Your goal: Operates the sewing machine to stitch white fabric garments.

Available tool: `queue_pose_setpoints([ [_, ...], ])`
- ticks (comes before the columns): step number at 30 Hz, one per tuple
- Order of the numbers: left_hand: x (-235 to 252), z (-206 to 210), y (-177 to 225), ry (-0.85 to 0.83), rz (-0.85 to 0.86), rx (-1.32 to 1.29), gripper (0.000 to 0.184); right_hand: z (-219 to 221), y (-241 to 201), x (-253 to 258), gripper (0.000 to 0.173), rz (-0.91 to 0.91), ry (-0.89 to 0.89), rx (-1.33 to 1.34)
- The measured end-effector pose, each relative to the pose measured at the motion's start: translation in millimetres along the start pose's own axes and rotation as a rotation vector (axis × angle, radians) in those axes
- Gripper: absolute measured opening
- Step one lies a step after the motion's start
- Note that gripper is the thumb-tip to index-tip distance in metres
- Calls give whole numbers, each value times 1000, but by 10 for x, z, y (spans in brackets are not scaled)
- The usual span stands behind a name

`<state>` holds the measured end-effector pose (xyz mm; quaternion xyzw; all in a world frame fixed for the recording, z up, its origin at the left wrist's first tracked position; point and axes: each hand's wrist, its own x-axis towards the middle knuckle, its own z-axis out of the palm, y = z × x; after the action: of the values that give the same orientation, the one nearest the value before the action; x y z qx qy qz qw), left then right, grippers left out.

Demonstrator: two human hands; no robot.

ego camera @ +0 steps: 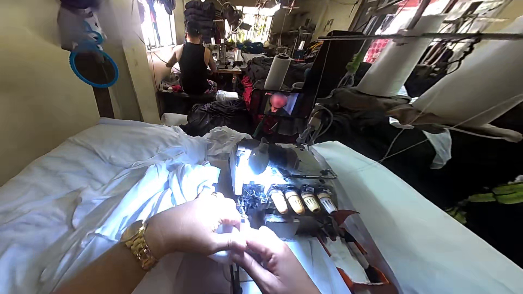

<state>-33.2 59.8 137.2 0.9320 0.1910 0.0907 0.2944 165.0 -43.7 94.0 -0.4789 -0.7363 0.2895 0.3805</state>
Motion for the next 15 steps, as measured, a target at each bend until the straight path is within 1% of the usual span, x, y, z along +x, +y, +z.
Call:
queue_pose_setpoints([
  [2,27,-28,-22,-49,33,12,35,22,140,-25,19,93,-57,166],
  [4,52,-58,1,-103,66,-44,30,65,212,-73,17,109,-52,308],
  [6,76,-84,54,-181,32,-70,26,110,194,-146,17,101,-33,376],
  [8,101,-109,37,-235,-47,4,22,153,233,-209,16,99,-22,426],
  [10,127,-134,-76,-232,-105,147,19,192,313,-229,15,125,-17,449],
  [12,135,-130,-252,-166,-102,304,17,214,387,-200,14,142,-6,457],
  [14,126,-160,-302,-97,-109,374,17,205,416,-140,13,135,-5,444],
  [15,116,-179,-260,-86,-105,371,18,192,420,-115,12,129,-13,435],
])
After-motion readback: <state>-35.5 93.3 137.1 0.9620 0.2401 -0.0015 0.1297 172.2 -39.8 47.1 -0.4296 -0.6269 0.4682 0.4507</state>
